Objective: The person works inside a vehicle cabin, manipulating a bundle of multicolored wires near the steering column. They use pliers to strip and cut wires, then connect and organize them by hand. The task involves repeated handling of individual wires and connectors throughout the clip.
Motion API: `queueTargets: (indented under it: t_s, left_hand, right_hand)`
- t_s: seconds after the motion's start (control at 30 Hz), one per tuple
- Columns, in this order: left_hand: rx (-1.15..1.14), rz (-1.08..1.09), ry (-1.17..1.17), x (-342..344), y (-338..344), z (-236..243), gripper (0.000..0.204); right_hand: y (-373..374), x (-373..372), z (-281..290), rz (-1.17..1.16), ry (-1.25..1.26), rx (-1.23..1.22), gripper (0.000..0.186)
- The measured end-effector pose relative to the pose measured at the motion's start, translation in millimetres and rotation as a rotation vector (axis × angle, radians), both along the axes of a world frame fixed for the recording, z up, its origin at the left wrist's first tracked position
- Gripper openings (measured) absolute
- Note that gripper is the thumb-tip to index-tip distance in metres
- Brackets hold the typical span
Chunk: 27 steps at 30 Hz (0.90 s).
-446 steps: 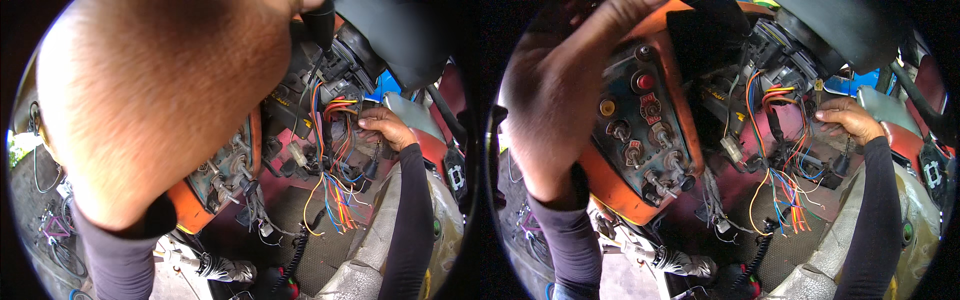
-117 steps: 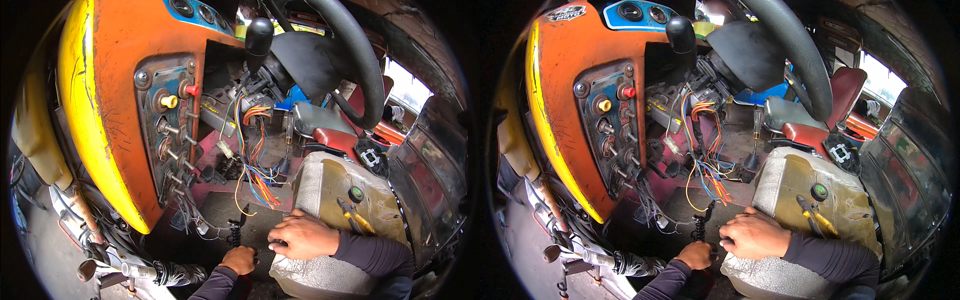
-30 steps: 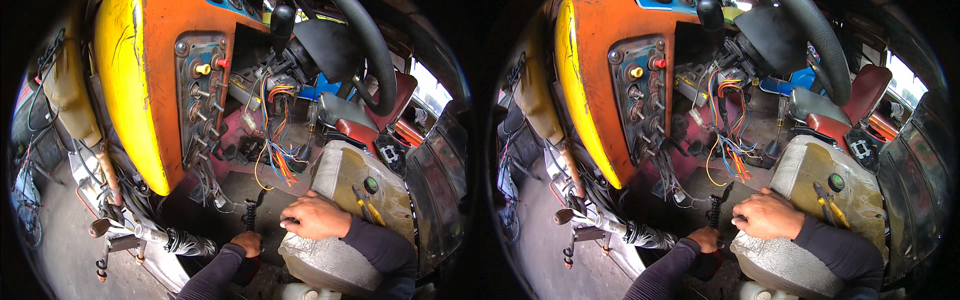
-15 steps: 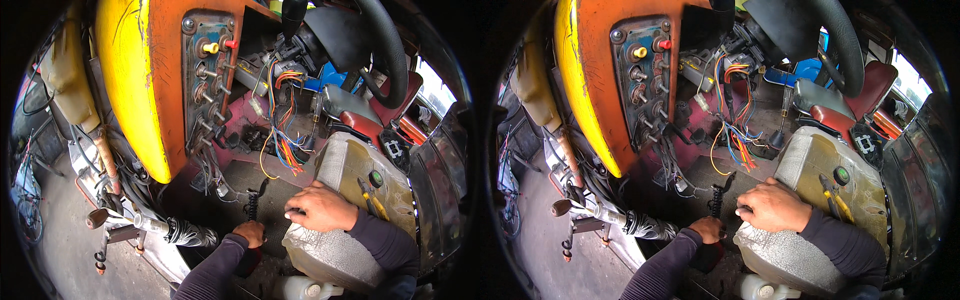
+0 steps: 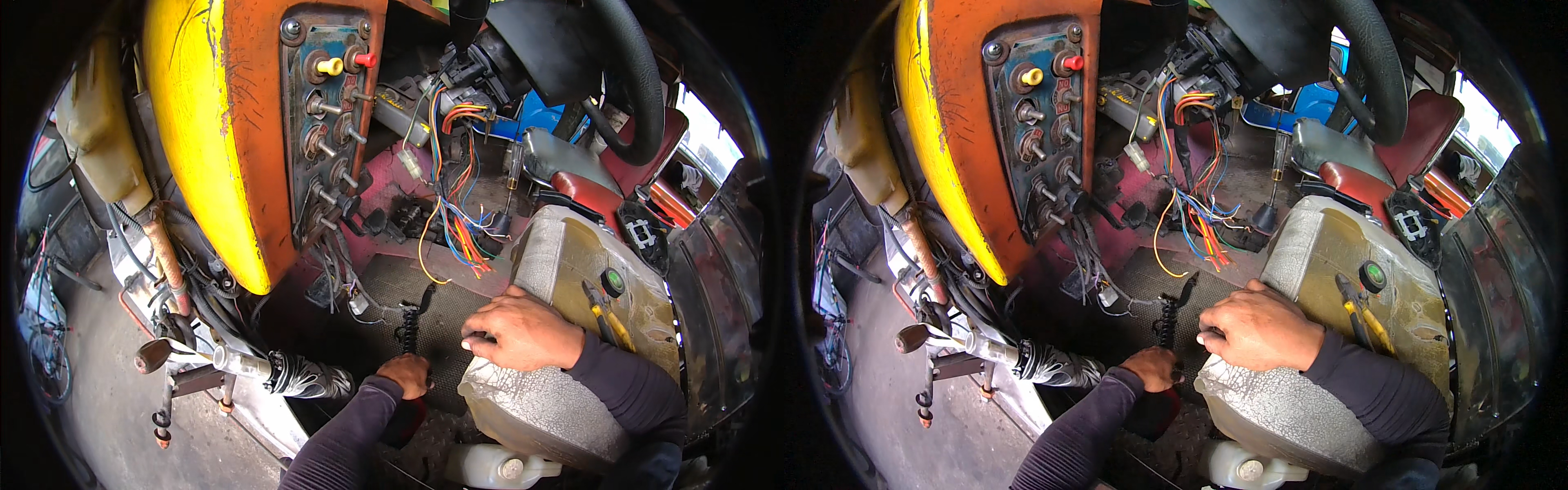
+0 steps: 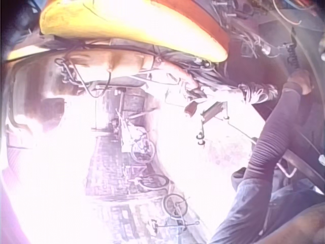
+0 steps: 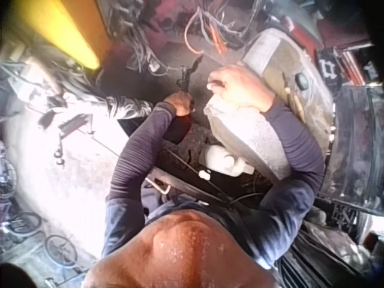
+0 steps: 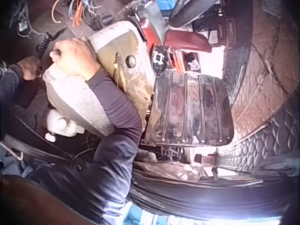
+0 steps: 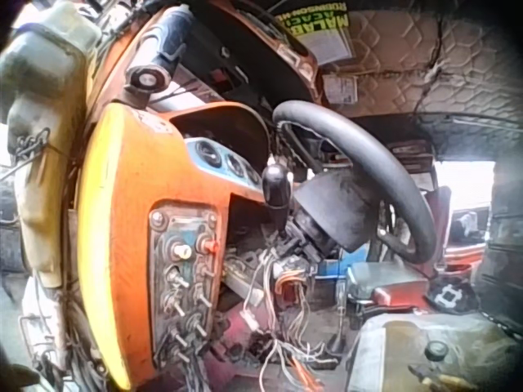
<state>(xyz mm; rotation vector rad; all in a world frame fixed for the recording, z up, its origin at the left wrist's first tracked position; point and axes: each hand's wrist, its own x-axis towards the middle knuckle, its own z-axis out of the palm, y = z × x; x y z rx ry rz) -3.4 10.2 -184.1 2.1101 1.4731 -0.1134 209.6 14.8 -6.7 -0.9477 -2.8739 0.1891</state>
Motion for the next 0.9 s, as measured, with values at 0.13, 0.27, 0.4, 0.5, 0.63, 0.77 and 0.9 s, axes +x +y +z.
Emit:
queueTargets:
  t_s: [0.13, 0.27, 0.4, 0.5, 0.63, 0.77, 0.9]
  left_hand:
    - [-0.014, 0.000, -0.005, 1, -3, 10, 0.042]
    - [-0.038, 0.018, 0.009, 2, -2, 14, 0.043]
    - [0.022, 0.002, -0.011, 0, 1, -6, 0.043]
    - [0.015, -0.010, -0.028, 0, 1, -6, 0.043]
    - [0.038, -0.032, -0.048, -3, 2, -8, 0.043]
    - [0.054, -0.047, -0.079, -8, 3, -9, 0.043]
    - [0.044, -0.043, -0.063, -9, 2, -8, 0.043]
  right_hand:
    - [0, 1, 0, -0.001, 0.000, 0.011, 0.027]
    - [0, 1, 1, -0.012, -0.025, -0.003, 0.027]
    - [0, 2, -1, 0.009, 0.004, 0.015, 0.027]
    - [0, 2, 0, -0.006, -0.037, 0.008, 0.027]
    - [0, 0, 4, -0.042, -0.109, -0.023, 0.026]
    - [-1, -1, 2, -0.016, 0.009, -0.080, 0.027]
    - [-2, -1, 5, -0.035, -0.007, -0.100, 0.027]
